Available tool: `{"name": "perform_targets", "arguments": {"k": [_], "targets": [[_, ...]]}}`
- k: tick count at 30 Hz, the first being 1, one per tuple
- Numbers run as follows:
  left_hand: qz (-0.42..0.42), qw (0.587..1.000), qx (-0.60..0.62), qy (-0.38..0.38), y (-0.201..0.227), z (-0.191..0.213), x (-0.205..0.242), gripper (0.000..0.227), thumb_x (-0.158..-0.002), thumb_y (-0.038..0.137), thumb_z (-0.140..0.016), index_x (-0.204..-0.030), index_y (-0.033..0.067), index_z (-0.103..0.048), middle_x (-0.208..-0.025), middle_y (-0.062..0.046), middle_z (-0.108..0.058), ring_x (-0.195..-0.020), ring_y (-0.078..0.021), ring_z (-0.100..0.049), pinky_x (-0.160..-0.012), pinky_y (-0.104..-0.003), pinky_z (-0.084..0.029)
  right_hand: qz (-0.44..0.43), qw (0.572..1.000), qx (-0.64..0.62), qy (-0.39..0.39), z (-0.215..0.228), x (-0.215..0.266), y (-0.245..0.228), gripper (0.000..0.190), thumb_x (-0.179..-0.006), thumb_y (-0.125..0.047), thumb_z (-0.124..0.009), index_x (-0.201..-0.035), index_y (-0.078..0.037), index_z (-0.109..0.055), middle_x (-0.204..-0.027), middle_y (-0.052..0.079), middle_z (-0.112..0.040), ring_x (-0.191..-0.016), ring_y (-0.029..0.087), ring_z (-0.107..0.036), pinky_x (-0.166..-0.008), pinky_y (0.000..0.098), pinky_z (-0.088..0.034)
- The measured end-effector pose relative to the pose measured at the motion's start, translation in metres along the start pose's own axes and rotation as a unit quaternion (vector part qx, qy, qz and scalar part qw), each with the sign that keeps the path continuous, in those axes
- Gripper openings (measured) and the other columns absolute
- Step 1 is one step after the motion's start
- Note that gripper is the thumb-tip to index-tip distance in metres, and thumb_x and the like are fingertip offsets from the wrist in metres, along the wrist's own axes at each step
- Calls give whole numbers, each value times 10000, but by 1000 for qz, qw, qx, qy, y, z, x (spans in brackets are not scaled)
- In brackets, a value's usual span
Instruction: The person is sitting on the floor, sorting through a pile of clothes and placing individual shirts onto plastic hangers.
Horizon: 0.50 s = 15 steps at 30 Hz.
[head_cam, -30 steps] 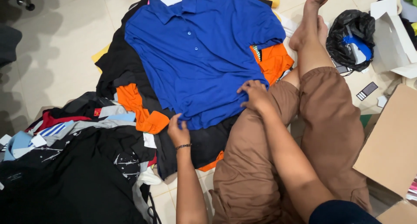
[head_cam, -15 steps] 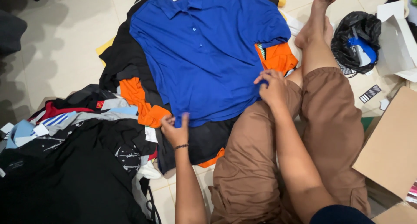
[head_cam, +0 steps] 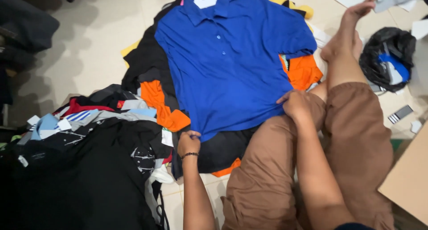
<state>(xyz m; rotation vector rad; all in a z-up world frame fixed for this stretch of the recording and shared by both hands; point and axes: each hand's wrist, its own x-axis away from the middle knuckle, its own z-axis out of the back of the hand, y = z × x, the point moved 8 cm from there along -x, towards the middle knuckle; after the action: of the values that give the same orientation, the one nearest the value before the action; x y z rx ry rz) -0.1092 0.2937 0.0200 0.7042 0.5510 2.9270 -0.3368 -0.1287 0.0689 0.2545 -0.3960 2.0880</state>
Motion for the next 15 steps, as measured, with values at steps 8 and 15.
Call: {"name": "perform_targets", "arguments": {"k": [8,15], "targets": [[-202,944,109,238,78,91,-12,180,-843,99,-645,-927,221,-746,-970,-27,-694,-1024,-294,-666,-910,-426,-536,260,930,-205,163,59,50,-145,376,-828,28,-592,-1057,-185,-801,-1363,165,-592,-1270,435,-534,-1081,512,-428],[-117,938,263,196,81,25,-165,505,-899,188,-716,-1374,96,-573,-1193,-154,-708,-1086,-363,-695,-873,-456,-610,405,848,-336,55,-23,6,-283,242,-953,-51,-596,-1089,-128,-780,-1242,175,-698,-1196,407,-637,-1026,484,-488]]}}
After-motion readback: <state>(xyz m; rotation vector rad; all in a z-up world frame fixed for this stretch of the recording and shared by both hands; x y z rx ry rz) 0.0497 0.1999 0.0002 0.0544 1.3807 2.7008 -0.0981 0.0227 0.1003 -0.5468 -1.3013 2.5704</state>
